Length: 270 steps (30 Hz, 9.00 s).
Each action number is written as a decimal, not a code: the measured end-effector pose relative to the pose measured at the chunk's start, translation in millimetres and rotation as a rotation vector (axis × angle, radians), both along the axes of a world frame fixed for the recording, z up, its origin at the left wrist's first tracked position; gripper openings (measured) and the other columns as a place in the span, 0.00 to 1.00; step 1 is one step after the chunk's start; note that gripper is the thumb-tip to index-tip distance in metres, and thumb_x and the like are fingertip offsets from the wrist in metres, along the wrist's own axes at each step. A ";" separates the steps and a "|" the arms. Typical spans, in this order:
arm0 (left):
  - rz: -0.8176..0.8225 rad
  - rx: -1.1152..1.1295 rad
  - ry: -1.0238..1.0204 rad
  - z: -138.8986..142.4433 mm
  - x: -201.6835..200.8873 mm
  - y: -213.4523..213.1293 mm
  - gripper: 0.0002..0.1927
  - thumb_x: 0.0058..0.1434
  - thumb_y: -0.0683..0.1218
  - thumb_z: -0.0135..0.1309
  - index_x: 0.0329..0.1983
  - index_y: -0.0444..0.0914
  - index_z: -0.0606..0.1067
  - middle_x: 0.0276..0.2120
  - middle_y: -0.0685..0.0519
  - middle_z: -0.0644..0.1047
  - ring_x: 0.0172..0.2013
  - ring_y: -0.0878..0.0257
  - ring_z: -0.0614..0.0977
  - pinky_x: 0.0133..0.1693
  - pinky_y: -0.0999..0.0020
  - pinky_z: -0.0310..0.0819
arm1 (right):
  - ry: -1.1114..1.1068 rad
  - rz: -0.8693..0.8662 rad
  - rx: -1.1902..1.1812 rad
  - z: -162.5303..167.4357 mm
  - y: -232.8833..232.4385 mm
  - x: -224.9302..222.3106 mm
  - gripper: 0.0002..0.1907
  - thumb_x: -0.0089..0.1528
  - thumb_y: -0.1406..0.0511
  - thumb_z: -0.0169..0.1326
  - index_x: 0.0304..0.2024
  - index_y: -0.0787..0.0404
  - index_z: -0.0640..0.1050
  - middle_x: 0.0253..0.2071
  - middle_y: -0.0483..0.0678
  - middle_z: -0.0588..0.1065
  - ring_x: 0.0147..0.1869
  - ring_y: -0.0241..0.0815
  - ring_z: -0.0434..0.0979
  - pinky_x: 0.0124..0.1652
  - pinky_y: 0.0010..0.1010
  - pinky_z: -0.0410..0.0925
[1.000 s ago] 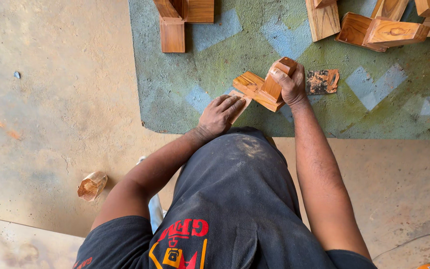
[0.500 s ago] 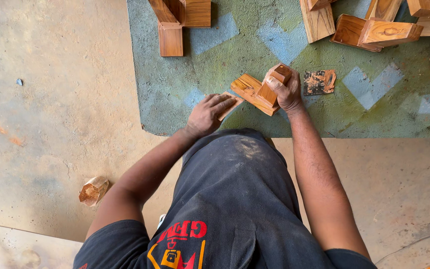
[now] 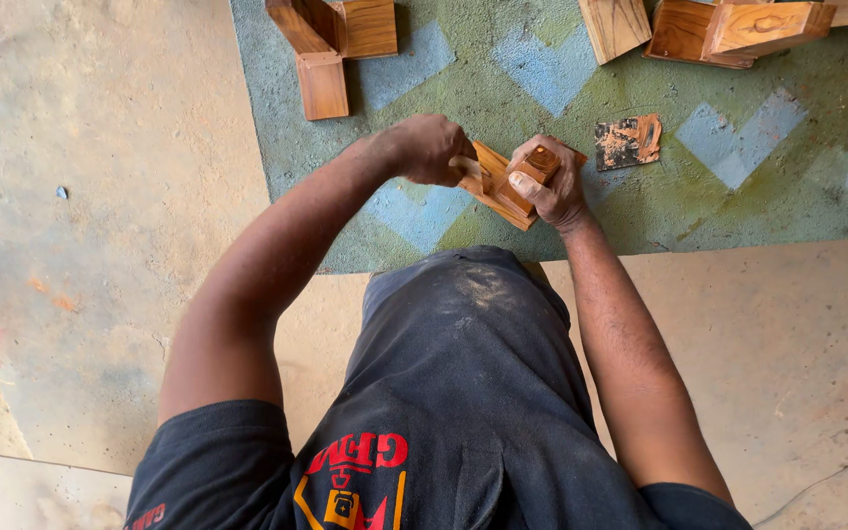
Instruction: The person sands small wooden pieces using a sanding block, moving it back and forth over the surfaces. They handle multiple pieces one at a time, turning them to sand different sides, and place finished pieces back on the floor.
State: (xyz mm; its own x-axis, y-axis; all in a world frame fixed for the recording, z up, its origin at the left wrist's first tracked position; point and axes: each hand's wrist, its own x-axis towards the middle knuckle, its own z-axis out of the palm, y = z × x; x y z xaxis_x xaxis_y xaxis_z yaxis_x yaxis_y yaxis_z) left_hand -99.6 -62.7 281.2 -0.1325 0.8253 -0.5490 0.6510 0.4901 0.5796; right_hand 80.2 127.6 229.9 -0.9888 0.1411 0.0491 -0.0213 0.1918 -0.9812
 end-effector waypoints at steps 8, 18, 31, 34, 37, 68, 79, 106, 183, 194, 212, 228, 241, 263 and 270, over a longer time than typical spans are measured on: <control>-0.204 -0.258 0.030 15.2 -10.5 55.0 0.20 0.59 0.49 0.62 0.55 0.45 0.80 0.44 0.52 0.84 0.46 0.58 0.84 0.49 0.55 0.80 | 0.047 0.002 0.075 -4.7 -1.6 2.9 0.23 0.60 0.47 0.57 0.36 0.59 0.75 0.30 0.46 0.74 0.36 0.40 0.77 0.40 0.37 0.72; -0.194 -0.216 0.108 -6.7 -5.8 66.1 0.21 0.63 0.52 0.62 0.60 0.48 0.78 0.46 0.55 0.83 0.45 0.61 0.81 0.51 0.57 0.77 | 0.073 0.003 0.094 -5.7 -1.2 1.5 0.21 0.60 0.48 0.58 0.35 0.59 0.76 0.28 0.46 0.73 0.35 0.40 0.77 0.40 0.37 0.72; 0.119 0.020 0.031 -17.2 -2.2 4.0 0.13 0.70 0.52 0.52 0.55 0.55 0.81 0.42 0.58 0.84 0.26 0.70 0.79 0.21 0.74 0.73 | 0.068 -0.007 0.135 1.2 -1.2 1.3 0.19 0.61 0.49 0.57 0.36 0.58 0.77 0.32 0.45 0.75 0.38 0.40 0.77 0.43 0.37 0.72; 0.019 0.115 0.066 -15.6 0.3 -10.3 0.14 0.64 0.51 0.57 0.53 0.53 0.82 0.40 0.56 0.85 0.31 0.68 0.82 0.31 0.69 0.77 | 0.018 -0.014 0.103 -3.3 0.5 1.9 0.20 0.59 0.49 0.56 0.36 0.58 0.77 0.31 0.45 0.74 0.36 0.38 0.77 0.40 0.34 0.72; -0.020 0.069 0.048 -12.9 1.3 -5.5 0.17 0.63 0.50 0.58 0.56 0.50 0.80 0.42 0.55 0.84 0.34 0.64 0.84 0.35 0.63 0.81 | -0.019 0.006 0.009 -7.3 3.6 2.4 0.21 0.59 0.49 0.57 0.37 0.59 0.76 0.31 0.45 0.73 0.36 0.38 0.76 0.39 0.35 0.72; -0.075 -0.155 0.135 -34.4 13.8 54.8 0.17 0.64 0.54 0.61 0.56 0.50 0.80 0.43 0.58 0.83 0.43 0.65 0.82 0.47 0.60 0.79 | 0.085 -0.024 0.145 -15.2 -4.2 6.1 0.23 0.62 0.46 0.55 0.37 0.59 0.75 0.31 0.45 0.73 0.37 0.39 0.76 0.41 0.38 0.72; 0.134 -0.028 0.221 -34.9 4.6 49.9 0.14 0.73 0.51 0.49 0.57 0.59 0.80 0.39 0.62 0.84 0.27 0.69 0.78 0.26 0.70 0.74 | -0.007 -0.020 -0.023 -11.7 -4.7 4.7 0.21 0.60 0.49 0.58 0.37 0.59 0.75 0.32 0.45 0.73 0.37 0.38 0.75 0.39 0.36 0.71; 0.447 0.723 0.432 -79.7 135.2 -64.5 0.22 0.68 0.46 0.57 0.66 0.47 0.76 0.59 0.49 0.78 0.60 0.51 0.79 0.62 0.55 0.72 | -0.181 -0.086 -0.177 -8.5 18.8 -39.1 0.19 0.58 0.54 0.58 0.39 0.62 0.78 0.34 0.47 0.77 0.38 0.40 0.78 0.41 0.35 0.73; 1.236 0.639 0.084 -78.7 156.4 -158.2 0.13 0.65 0.43 0.58 0.53 0.40 0.81 0.47 0.47 0.81 0.46 0.55 0.84 0.47 0.62 0.79 | 0.018 -0.394 0.540 19.3 -84.6 -104.8 0.35 0.65 0.52 0.62 0.68 0.57 0.65 0.75 0.59 0.61 0.80 0.55 0.59 0.73 0.48 0.58; 1.114 0.702 -0.051 -71.2 120.0 -150.8 0.14 0.64 0.42 0.58 0.53 0.39 0.81 0.46 0.49 0.82 0.45 0.57 0.85 0.46 0.63 0.80 | -0.324 -0.379 0.293 10.9 -72.6 -53.1 0.36 0.63 0.53 0.61 0.70 0.57 0.66 0.65 0.57 0.72 0.63 0.52 0.77 0.57 0.44 0.73; 1.115 0.639 -0.150 -61.3 93.4 -182.5 0.15 0.65 0.43 0.57 0.55 0.39 0.80 0.48 0.47 0.81 0.48 0.56 0.84 0.47 0.63 0.80 | 0.072 -0.422 0.797 59.8 -90.4 -82.1 0.31 0.59 0.60 0.66 0.61 0.64 0.72 0.57 0.57 0.73 0.57 0.54 0.73 0.52 0.44 0.71; 1.182 0.711 -0.118 -64.2 82.2 -181.9 0.14 0.66 0.42 0.58 0.55 0.40 0.80 0.47 0.48 0.82 0.47 0.56 0.84 0.48 0.63 0.79 | -0.058 -0.696 0.705 26.0 -59.7 69.6 0.20 0.60 0.76 0.61 0.52 0.64 0.70 0.51 0.55 0.74 0.56 0.53 0.76 0.56 0.41 0.70; 1.002 0.702 -0.158 -50.6 86.3 -128.3 0.13 0.68 0.44 0.58 0.55 0.41 0.80 0.49 0.46 0.81 0.48 0.57 0.85 0.50 0.62 0.81 | -0.246 -0.429 0.841 21.9 -55.0 90.6 0.34 0.55 0.74 0.63 0.64 0.64 0.69 0.59 0.62 0.69 0.66 0.63 0.68 0.64 0.50 0.64; -0.295 0.504 0.645 -132.1 104.9 -71.0 0.31 0.65 0.53 0.48 0.73 0.46 0.65 0.75 0.53 0.59 0.75 0.55 0.56 0.74 0.49 0.47 | -0.494 -0.222 0.933 36.3 -32.0 75.9 0.42 0.56 0.66 0.65 0.72 0.60 0.66 0.69 0.58 0.67 0.69 0.60 0.68 0.66 0.47 0.63; -0.165 0.559 0.468 -83.0 99.6 -94.8 0.30 0.69 0.52 0.48 0.75 0.48 0.61 0.73 0.49 0.60 0.72 0.51 0.58 0.71 0.48 0.53 | -0.471 -0.247 0.926 31.8 -28.5 79.7 0.43 0.54 0.67 0.66 0.71 0.60 0.68 0.69 0.57 0.68 0.69 0.59 0.69 0.66 0.47 0.63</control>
